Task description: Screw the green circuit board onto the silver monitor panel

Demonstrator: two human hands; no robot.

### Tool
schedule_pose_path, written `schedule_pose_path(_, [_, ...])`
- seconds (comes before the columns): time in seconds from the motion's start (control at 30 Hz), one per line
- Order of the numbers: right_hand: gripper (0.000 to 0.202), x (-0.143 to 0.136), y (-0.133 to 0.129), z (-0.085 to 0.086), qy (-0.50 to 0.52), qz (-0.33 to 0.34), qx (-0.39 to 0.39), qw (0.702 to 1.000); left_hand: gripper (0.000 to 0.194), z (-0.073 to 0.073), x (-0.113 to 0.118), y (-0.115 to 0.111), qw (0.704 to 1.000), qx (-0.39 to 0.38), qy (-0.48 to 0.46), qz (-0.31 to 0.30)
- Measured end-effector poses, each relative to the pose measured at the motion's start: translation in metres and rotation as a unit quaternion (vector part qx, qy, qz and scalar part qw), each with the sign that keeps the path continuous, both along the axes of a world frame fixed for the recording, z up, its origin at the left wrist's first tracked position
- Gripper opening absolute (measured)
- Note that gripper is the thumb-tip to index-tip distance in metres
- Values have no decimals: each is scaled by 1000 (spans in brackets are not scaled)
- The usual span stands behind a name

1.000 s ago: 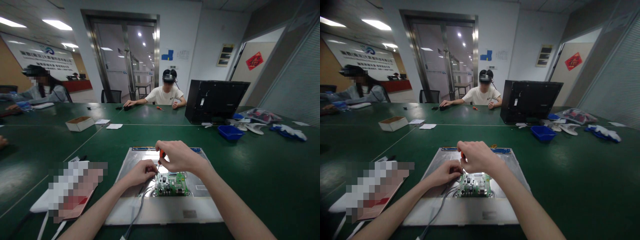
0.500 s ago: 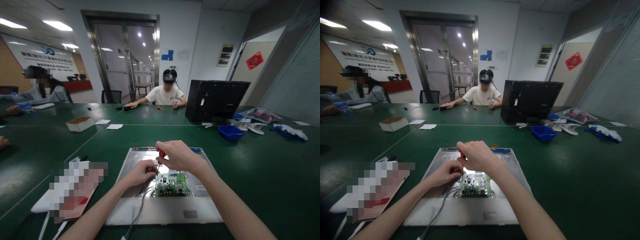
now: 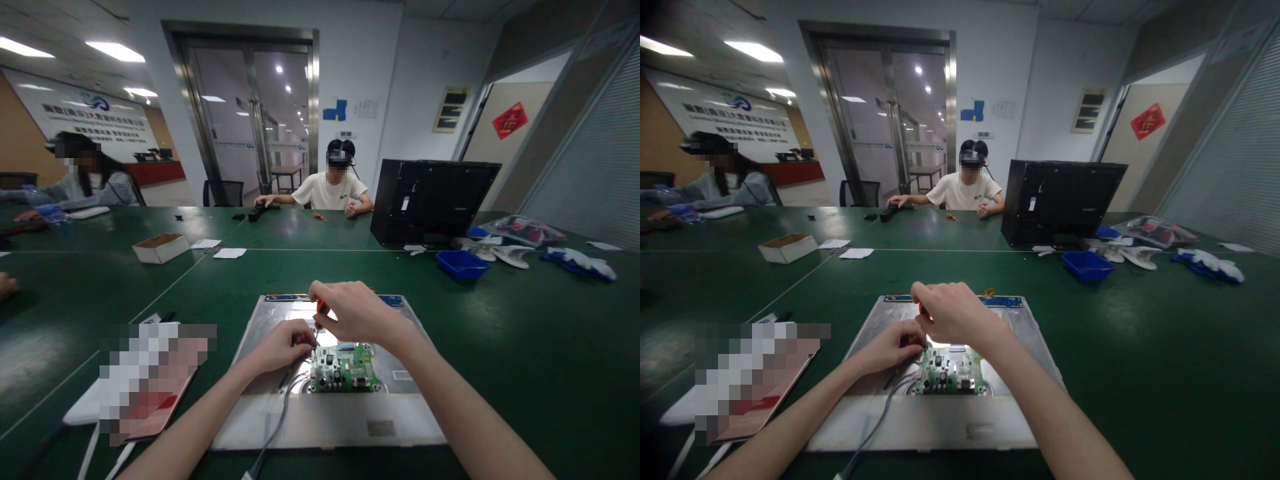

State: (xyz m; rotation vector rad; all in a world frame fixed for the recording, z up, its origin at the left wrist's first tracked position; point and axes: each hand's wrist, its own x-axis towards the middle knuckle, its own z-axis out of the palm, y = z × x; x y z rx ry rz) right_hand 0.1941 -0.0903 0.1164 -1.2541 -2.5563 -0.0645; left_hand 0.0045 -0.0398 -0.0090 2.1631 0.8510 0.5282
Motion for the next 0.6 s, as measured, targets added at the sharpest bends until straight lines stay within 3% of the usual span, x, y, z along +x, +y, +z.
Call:
schedule_pose_path(0.17, [16, -1, 3, -1, -14, -17, 10, 1000, 14, 1, 1, -1, 1000, -1, 6, 7])
schedule_pose_path(0.6, [17, 1, -2, 2, 3, 10, -24, 1000, 16, -1, -1, 1, 1000, 8, 10, -1])
